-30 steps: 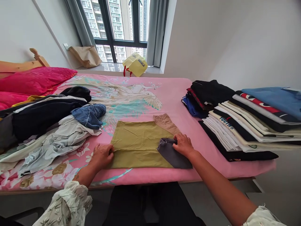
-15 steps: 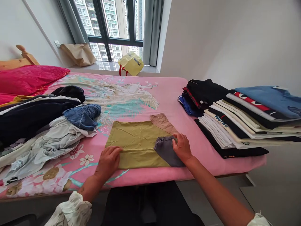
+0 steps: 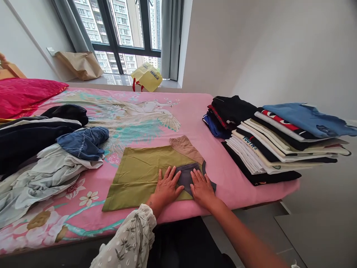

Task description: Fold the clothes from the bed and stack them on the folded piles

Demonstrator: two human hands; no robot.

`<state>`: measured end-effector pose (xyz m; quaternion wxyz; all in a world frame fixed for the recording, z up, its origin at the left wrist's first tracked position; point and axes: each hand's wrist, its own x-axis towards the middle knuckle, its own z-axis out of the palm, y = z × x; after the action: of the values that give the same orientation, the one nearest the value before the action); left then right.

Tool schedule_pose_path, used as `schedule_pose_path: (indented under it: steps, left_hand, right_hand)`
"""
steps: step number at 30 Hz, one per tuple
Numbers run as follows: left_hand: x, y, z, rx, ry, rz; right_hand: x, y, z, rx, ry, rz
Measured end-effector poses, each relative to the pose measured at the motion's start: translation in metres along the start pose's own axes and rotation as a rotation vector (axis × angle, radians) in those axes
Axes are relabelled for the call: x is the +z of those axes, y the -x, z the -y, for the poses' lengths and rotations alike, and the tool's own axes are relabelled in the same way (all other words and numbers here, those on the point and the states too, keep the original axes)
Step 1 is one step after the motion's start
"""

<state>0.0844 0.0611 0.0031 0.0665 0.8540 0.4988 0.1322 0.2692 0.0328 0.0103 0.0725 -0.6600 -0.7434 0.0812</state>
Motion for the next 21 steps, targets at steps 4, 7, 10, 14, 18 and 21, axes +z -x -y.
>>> schedule_pose_path:
  steps: [4, 7, 10, 14, 18, 21]
  left_hand:
    - [0.002, 0.004, 0.001, -0.014, -0.012, 0.038]
    - [0.0, 0.006, 0.001, 0.008, -0.002, 0.075]
    - [-0.01, 0.006, 0.017, 0.052, 0.028, 0.127]
    - [-0.041, -0.004, 0.079, -0.069, -0.036, 0.113]
    - [-0.072, -0.019, 0.166, -0.295, -0.188, 0.073]
    - [-0.082, -0.033, 0.22, -0.36, -0.244, 0.091]
  right_hand:
    - [-0.006, -0.005, 0.017, -0.046, 0.012, 0.033]
    - [-0.007, -0.008, 0.027, -0.123, -0.048, 0.074]
    - [-0.009, -0.014, 0.019, -0.145, -0.118, 0.06]
    - [-0.019, -0.046, -0.014, -0.2, -0.27, -0.114]
    - [-0.025, -0.106, -0.04, -0.277, -0.258, -0.216]
    - [-0.024, -0.157, -0.041, -0.306, -0.189, -0.153]
